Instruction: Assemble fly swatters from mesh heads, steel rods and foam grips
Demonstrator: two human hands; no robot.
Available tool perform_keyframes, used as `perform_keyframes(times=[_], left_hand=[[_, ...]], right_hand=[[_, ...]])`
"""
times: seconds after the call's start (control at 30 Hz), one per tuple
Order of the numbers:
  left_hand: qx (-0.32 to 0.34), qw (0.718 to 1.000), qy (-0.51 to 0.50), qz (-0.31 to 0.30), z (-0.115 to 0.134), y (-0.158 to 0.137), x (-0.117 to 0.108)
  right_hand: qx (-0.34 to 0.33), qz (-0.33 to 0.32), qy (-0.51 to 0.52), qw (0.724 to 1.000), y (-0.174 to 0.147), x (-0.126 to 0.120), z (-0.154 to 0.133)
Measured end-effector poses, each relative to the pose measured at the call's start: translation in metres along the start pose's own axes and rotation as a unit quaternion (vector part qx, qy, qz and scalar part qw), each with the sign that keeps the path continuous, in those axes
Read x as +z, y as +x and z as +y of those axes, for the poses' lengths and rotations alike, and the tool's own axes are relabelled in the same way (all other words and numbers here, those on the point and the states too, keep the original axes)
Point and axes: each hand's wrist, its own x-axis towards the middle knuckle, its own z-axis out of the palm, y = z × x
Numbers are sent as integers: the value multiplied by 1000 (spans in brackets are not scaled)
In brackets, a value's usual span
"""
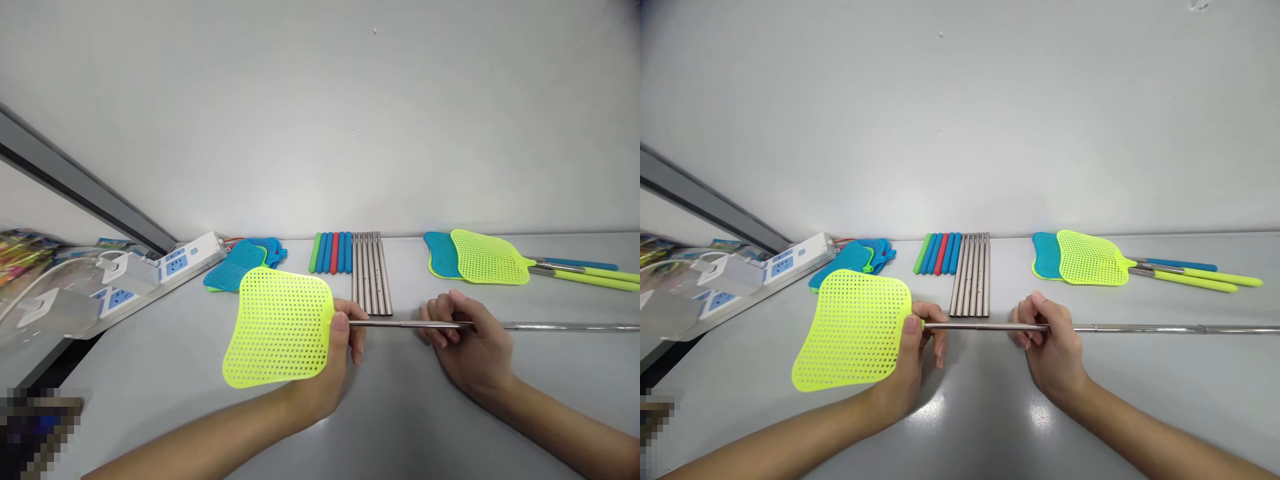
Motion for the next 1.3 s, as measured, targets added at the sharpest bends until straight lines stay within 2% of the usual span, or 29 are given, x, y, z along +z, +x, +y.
perform_keyframes(times=[0.2, 0.4, 0.53, 0.73, 0.9, 1.0, 1.13, 1.3], left_hand=[[-25, 999, -5, -21, -4, 2, 0], [-82, 995, -14, -52, -2, 6, 2], [-97, 994, 6, -46, 1, 8, 1], [-91, 993, 18, -75, 0, 7, -4], [-96, 988, 22, -116, 0, 8, -6], [-72, 987, 26, -142, 1, 7, -4], [-62, 985, 15, -161, 0, 4, -2], [-56, 984, 35, -164, 2, 2, -2]], right_hand=[[26, -22, -55, 998, 4, -3, 6], [36, -34, -40, 998, 3, -3, 7], [73, -66, -27, 995, 3, -4, 6], [114, -127, -43, 984, 5, -7, 2], [120, -165, -57, 977, 3, -7, 2], [123, -195, -101, 968, 0, -8, 3], [109, -235, -157, 953, -2, -9, 6], [89, -250, -196, 944, -4, -9, 8]])
